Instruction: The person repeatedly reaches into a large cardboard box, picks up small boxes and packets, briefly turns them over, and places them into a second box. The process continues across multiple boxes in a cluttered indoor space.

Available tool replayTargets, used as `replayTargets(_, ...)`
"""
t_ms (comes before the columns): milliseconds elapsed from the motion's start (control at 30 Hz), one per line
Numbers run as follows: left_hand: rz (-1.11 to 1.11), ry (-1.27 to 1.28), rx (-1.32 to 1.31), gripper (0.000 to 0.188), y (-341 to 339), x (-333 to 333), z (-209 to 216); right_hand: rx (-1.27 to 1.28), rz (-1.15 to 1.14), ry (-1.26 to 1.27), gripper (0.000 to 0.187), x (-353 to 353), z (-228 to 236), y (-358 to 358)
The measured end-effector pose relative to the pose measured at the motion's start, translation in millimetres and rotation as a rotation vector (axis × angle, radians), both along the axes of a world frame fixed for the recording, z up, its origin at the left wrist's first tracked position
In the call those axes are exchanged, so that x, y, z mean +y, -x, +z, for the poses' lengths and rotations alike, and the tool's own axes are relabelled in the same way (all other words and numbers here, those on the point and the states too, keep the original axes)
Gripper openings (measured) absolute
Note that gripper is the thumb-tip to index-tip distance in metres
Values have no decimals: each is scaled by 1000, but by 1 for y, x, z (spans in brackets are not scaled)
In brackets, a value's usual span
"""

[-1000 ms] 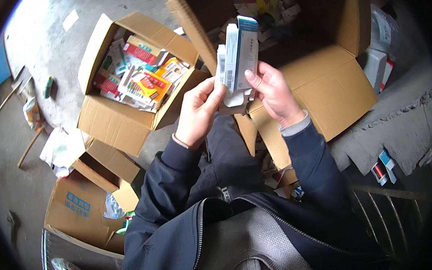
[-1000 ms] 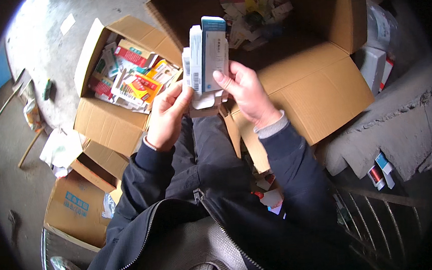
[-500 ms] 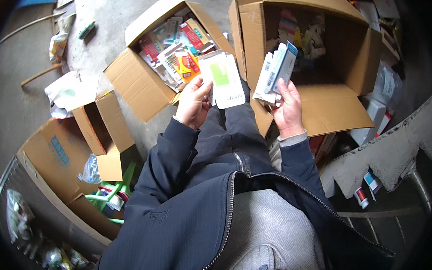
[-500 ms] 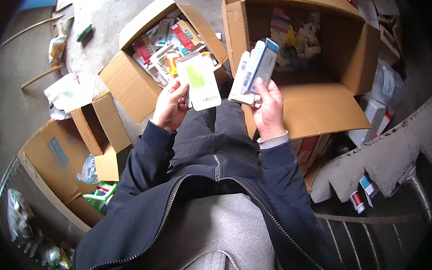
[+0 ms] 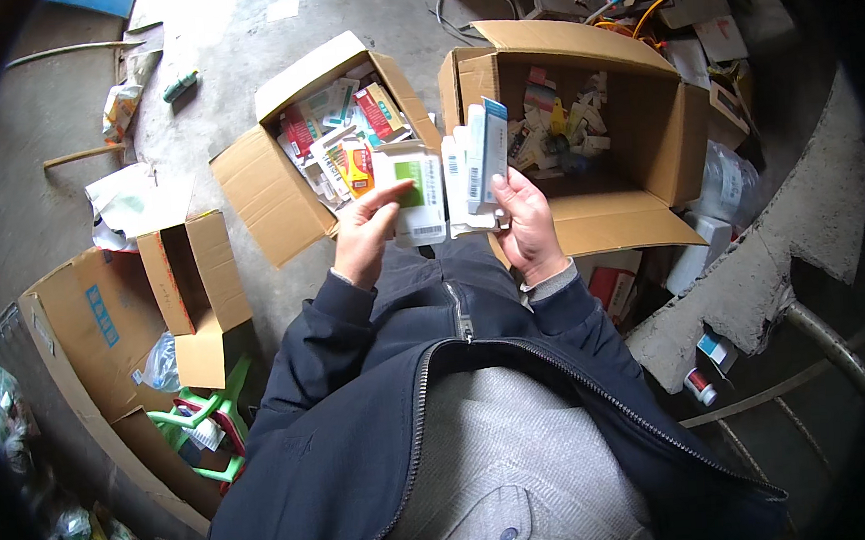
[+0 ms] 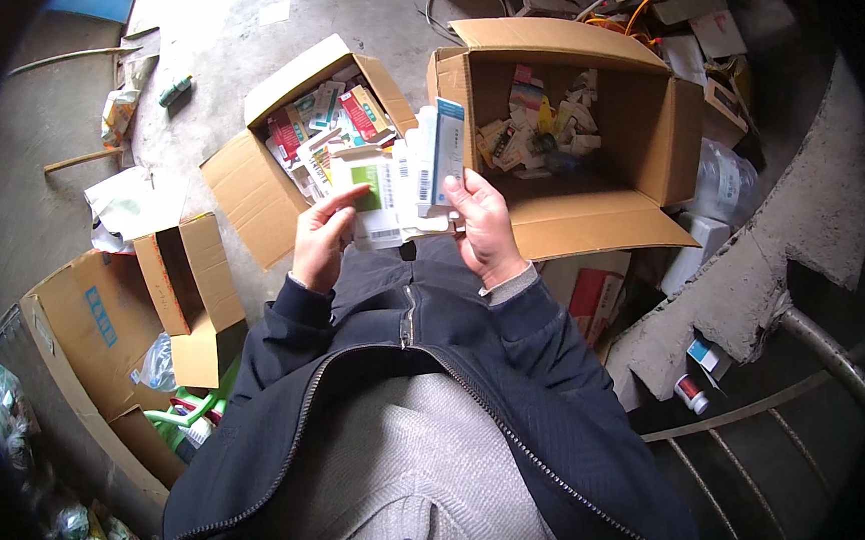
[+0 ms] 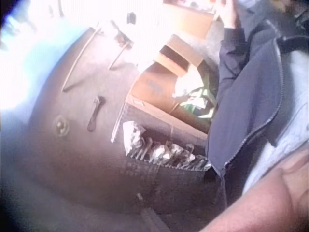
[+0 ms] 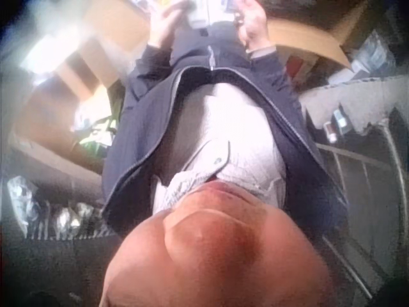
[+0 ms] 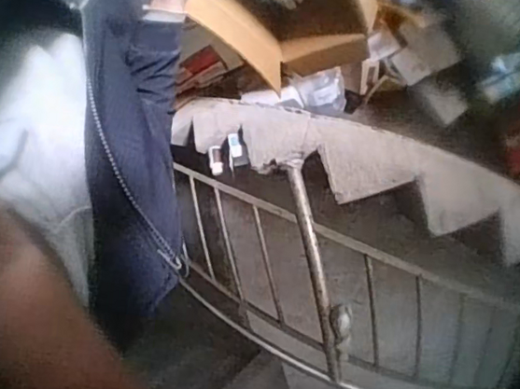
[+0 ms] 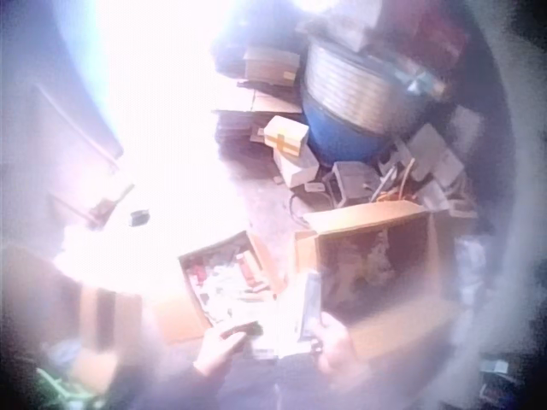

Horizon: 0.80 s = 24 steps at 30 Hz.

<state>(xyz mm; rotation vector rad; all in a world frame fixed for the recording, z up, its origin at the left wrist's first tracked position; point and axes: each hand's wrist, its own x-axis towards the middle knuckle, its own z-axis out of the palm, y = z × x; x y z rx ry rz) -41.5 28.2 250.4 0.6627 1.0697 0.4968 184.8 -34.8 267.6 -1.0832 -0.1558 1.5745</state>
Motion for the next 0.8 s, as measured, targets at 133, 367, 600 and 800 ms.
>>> replayTargets(133, -38, -71, -104, 28, -13, -4, 7, -85, 48, -11, 28, 9, 13, 28)
replayTargets(367, -47, -70, -36, 22, 0, 6, 21, -596, 181, -53, 46, 28, 43, 51)
replayTargets(600, 95, -14, -57, 26, 21, 4, 32, -686, 155, -104, 23, 44, 35, 57)
replayTargets(800, 300, 28, -260, 29, 42, 12, 14, -393, -167, -67, 17, 55, 25, 37)
